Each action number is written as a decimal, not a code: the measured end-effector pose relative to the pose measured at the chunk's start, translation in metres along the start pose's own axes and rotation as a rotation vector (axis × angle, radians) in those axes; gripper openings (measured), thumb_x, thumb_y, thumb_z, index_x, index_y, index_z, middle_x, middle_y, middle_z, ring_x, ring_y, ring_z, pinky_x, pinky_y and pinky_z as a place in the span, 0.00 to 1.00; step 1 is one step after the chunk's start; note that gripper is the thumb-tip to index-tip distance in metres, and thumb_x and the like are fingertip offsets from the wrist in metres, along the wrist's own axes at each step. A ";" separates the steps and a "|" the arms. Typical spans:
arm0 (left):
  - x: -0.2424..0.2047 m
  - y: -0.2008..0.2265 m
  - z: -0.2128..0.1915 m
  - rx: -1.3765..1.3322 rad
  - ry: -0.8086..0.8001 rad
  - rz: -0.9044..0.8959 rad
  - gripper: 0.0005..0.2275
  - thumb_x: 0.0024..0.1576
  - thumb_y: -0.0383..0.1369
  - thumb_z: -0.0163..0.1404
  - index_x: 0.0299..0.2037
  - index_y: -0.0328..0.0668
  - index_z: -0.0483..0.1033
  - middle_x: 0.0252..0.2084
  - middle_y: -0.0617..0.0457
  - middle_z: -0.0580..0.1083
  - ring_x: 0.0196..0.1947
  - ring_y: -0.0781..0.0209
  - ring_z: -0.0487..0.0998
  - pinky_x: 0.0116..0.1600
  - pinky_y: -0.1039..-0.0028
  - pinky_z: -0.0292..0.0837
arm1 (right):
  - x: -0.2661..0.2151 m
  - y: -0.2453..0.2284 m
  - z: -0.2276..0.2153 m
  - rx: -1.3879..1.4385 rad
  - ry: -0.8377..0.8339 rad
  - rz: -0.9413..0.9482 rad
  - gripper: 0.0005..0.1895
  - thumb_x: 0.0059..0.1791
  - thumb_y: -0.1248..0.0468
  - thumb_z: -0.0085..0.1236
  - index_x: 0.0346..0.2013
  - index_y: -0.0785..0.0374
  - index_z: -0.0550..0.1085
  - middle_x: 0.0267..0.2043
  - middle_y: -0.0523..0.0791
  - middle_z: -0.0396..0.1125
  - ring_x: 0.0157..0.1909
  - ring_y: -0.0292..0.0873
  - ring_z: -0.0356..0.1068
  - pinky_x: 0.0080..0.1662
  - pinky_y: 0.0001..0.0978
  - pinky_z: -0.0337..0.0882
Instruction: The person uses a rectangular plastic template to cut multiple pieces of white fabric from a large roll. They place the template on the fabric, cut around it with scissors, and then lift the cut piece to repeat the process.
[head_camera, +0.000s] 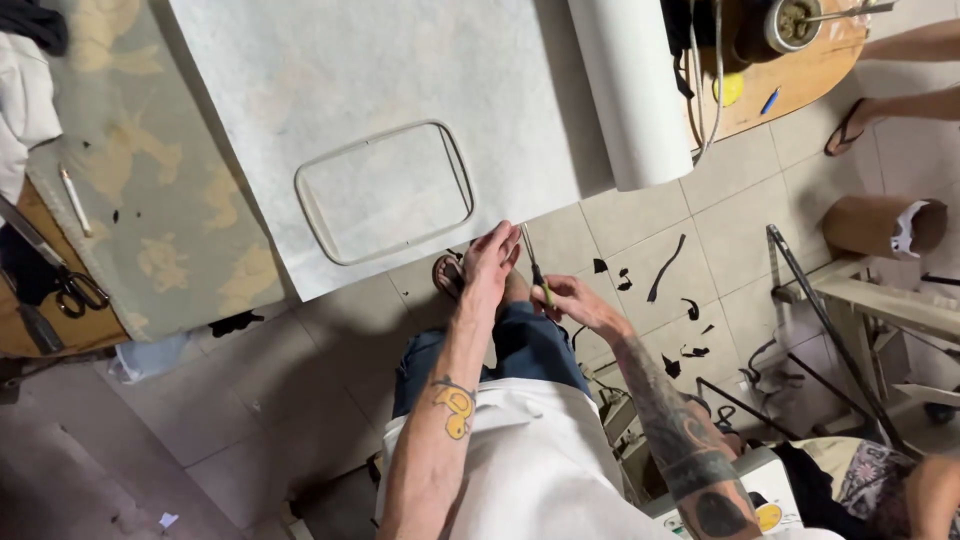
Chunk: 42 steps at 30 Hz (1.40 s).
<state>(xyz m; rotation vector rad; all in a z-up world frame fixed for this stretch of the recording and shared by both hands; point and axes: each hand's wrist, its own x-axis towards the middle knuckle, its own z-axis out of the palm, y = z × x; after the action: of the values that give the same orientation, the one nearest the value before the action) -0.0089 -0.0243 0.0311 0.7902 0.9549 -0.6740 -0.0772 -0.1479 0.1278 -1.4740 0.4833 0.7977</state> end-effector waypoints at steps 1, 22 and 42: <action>-0.002 0.001 0.000 -0.006 0.005 -0.001 0.13 0.45 0.32 0.60 0.36 0.41 0.70 0.37 0.50 0.74 0.40 0.59 0.76 0.48 0.69 0.69 | -0.001 -0.012 0.003 0.056 -0.002 -0.001 0.17 0.45 0.52 0.53 0.22 0.63 0.71 0.17 0.46 0.64 0.20 0.37 0.63 0.26 0.24 0.64; -0.005 -0.004 0.006 -0.034 -0.048 0.035 0.14 0.50 0.33 0.55 0.41 0.36 0.66 0.43 0.42 0.72 0.47 0.51 0.72 0.53 0.63 0.66 | 0.027 -0.005 -0.019 0.040 -0.041 -0.105 0.12 0.46 0.58 0.52 0.22 0.61 0.68 0.15 0.43 0.63 0.18 0.34 0.61 0.26 0.22 0.61; -0.014 -0.003 0.009 -0.059 -0.053 0.068 0.16 0.51 0.33 0.54 0.43 0.31 0.64 0.43 0.39 0.72 0.48 0.48 0.71 0.54 0.62 0.66 | 0.030 -0.004 -0.024 0.052 -0.048 -0.139 0.12 0.46 0.60 0.52 0.21 0.63 0.69 0.17 0.45 0.65 0.15 0.34 0.60 0.25 0.22 0.60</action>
<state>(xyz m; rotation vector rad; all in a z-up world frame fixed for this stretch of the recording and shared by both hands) -0.0135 -0.0316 0.0456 0.7462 0.8924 -0.6022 -0.0498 -0.1653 0.1070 -1.4211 0.3586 0.7033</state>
